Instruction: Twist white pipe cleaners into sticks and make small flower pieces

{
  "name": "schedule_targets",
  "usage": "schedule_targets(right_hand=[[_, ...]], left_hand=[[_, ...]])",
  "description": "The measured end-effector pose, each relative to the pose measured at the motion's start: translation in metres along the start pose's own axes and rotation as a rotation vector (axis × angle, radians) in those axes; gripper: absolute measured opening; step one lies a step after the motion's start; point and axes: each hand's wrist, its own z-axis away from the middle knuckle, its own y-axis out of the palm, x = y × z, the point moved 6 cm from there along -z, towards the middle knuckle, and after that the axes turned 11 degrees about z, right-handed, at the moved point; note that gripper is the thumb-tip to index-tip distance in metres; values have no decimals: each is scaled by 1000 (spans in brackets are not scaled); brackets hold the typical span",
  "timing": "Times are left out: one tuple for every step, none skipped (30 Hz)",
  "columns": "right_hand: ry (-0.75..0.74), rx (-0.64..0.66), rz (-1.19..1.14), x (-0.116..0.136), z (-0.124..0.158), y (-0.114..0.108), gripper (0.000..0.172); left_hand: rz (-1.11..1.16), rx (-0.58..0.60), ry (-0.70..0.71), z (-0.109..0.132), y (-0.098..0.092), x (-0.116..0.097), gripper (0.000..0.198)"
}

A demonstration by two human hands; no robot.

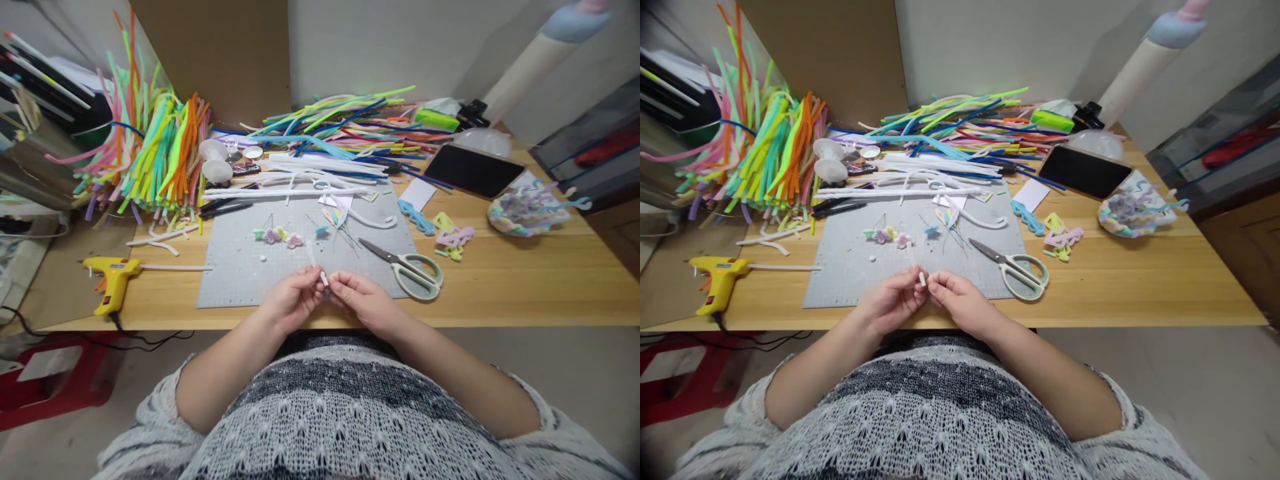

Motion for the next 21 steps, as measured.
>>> schedule_targets(right_hand=[[-1, -10, 11, 1, 1, -1, 28], [0, -33, 21, 2, 1, -3, 27], [-1, -61, 29, 3, 1, -5, 26], [-4, -79, 41, 6, 1, -6, 25], [-15, -84, 55, 8, 1, -6, 24], [-34, -81, 71, 12, 1, -6, 23], [-56, -74, 87, 14, 2, -5, 22], [-76, -71, 98, 16, 2, -4, 21], [-85, -73, 101, 17, 3, -3, 20], [-75, -79, 90, 16, 3, -2, 20], [-47, -82, 65, 13, 4, 0, 20], [-8, -82, 33, 10, 5, 1, 21], [26, -86, 7, 7, 6, 2, 22], [45, -104, 5, 6, 6, 0, 22], [38, -143, 40, 7, 7, -5, 22], [1, -208, 121, 12, 9, -13, 22], [-48, -298, 249, 18, 11, -26, 21], [-94, -405, 413, 25, 14, -41, 20], [-132, -528, 593, 33, 19, -58, 19], [-102, -641, 796, 37, 23, -76, 18], [-31, -728, 985, 39, 26, -93, 18]], left_hand=[[-28, 14, 23, 1, 1, -2, 9], [-60, 31, 53, 2, 3, -4, 10], [-89, 45, 84, 3, 4, -5, 12], [-108, 54, 112, 4, 5, -6, 14], [-123, 61, 136, 4, 6, -6, 16], [-137, 68, 156, 5, 7, -6, 18], [-149, 75, 170, 6, 8, -5, 19], [-160, 81, 179, 6, 8, -5, 20], [-170, 83, 190, 6, 9, -6, 21], [-179, 79, 206, 6, 8, -7, 21], [-190, 70, 226, 6, 8, -10, 22], [-202, 62, 248, 6, 8, -13, 23], [-220, 58, 267, 7, 8, -16, 24], [-238, 58, 281, 8, 9, -19, 24], [-254, 62, 286, 9, 10, -22, 24], [-266, 70, 283, 10, 11, -23, 24], [-273, 78, 273, 11, 12, -23, 24], [-276, 84, 258, 13, 12, -23, 23], [-277, 88, 240, 14, 12, -22, 23], [-277, 90, 223, 15, 12, -21, 22], [-279, 89, 208, 15, 11, -20, 20]])
